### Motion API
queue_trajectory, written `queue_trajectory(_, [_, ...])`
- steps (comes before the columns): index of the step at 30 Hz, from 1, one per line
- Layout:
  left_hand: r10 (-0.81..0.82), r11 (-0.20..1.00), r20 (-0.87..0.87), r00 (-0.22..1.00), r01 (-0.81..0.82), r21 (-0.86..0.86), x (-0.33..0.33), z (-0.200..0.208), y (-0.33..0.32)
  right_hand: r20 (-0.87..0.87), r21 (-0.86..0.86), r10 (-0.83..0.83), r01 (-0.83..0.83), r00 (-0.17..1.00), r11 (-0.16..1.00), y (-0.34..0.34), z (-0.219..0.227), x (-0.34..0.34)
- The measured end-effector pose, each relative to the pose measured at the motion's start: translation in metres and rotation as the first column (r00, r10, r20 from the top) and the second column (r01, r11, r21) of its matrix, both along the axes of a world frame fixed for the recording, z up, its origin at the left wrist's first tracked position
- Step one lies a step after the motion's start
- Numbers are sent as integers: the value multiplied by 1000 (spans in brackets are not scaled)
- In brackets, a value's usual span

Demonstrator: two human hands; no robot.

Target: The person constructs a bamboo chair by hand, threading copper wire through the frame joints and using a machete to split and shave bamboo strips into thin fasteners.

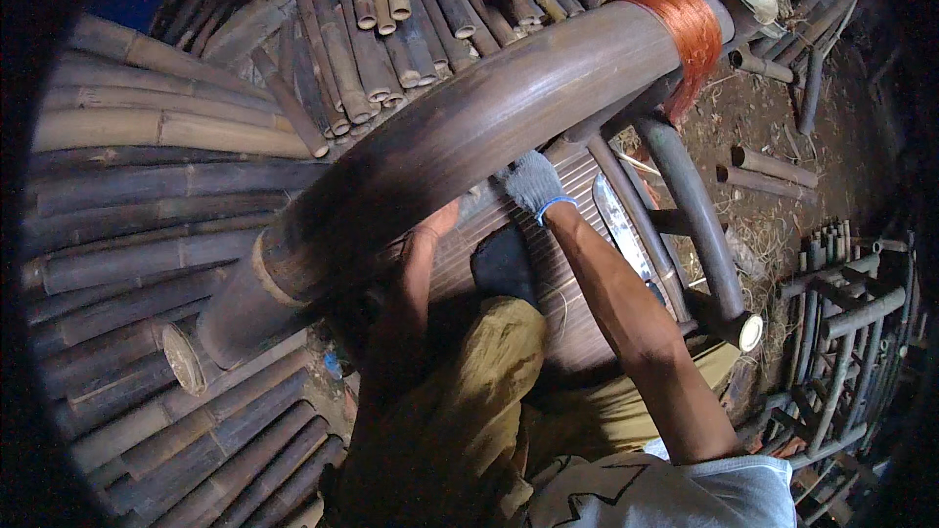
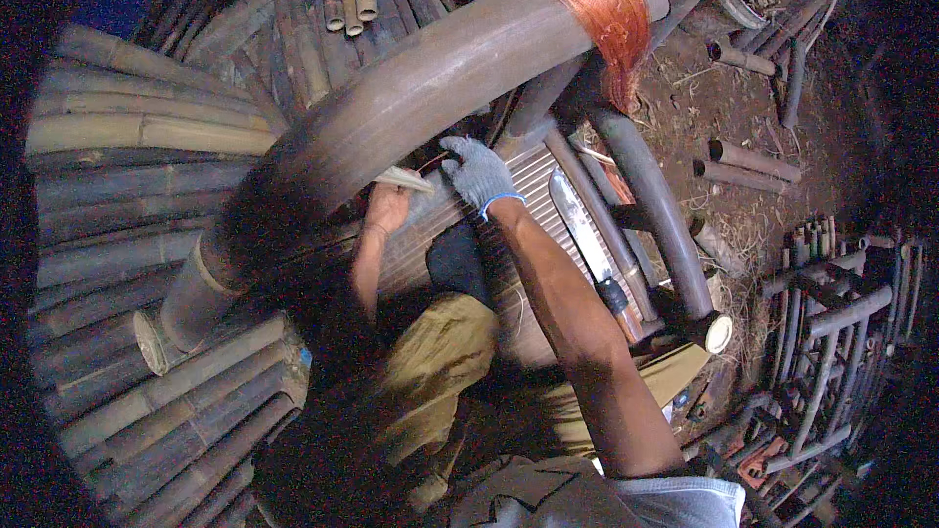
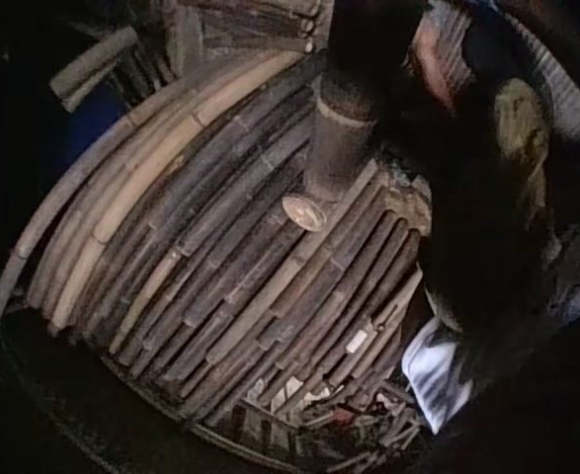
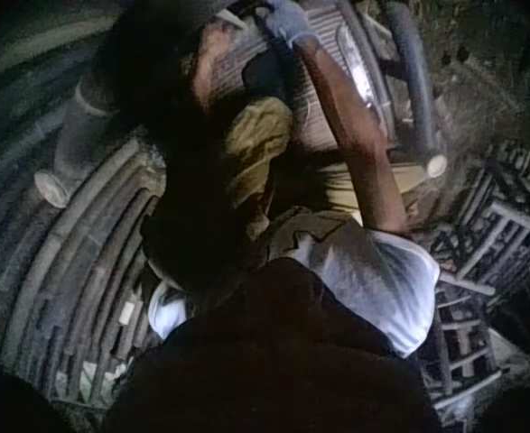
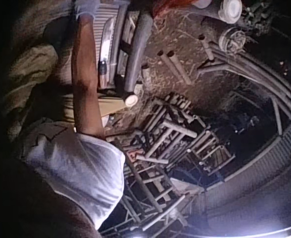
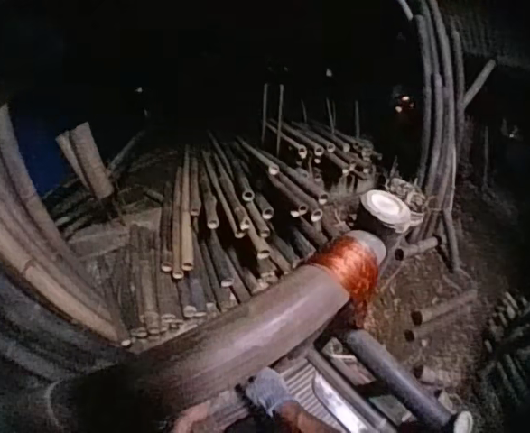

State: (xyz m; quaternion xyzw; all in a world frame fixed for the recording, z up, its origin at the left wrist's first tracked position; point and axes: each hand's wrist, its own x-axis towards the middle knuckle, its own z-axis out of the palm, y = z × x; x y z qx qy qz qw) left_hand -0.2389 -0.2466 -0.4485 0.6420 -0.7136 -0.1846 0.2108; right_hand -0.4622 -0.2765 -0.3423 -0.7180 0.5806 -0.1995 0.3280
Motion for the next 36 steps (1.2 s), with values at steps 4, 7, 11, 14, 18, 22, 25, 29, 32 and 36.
queue_trajectory(4, [-15, 1000, -54, 998, 14, -15, -3, 1, 0, -34, -9, -28, 28, 999, 1000, -7, -16, -1])
queue_trajectory(7, [-25, 998, 33, 999, 27, -58, -2, 0, -5, 13, -238, 12, -9, 1000, 971, -9, -22, 1])
queue_trajectory(11, [70, 950, -193, 979, -6, 312, -24, 19, -11, 360, -83, -10, 42, 933, 996, 3, -9, -20])
queue_trajectory(14, [237, 969, -306, 922, -204, 136, 28, -40, 12, 595, 346, -40, -212, 803, 914, 22, 46, 15])
queue_trajectory(18, [519, 830, -560, 645, -224, 511, -18, 8, 7, 732, 548, -245, -336, 636, 766, 27, 21, -16])
queue_trajectory(22, [648, 676, -416, 638, -231, 700, -38, 63, -2, 716, 533, -213, -323, 665, 782, 31, 40, -30])
queue_trajectory(25, [449, 893, -385, 806, -411, 182, -10, -3, 2, 616, 516, -163, -239, 771, 822, 23, 35, -13])
queue_trajectory(29, [262, 960, -305, 915, -280, -13, -3, -11, 12, 69, 95, -70, 63, 995, 994, 26, 17, -11])
queue_trajectory(32, [384, 921, -341, 858, -331, 205, -45, 41, 41, -193, -1, -90, 92, 977, 996, 46, 23, -20])
queue_trajectory(36, [660, 736, -726, 195, -364, 571, -61, 60, 90, -319, -35, 121, -140, 940, 990, 74, 27, 4])
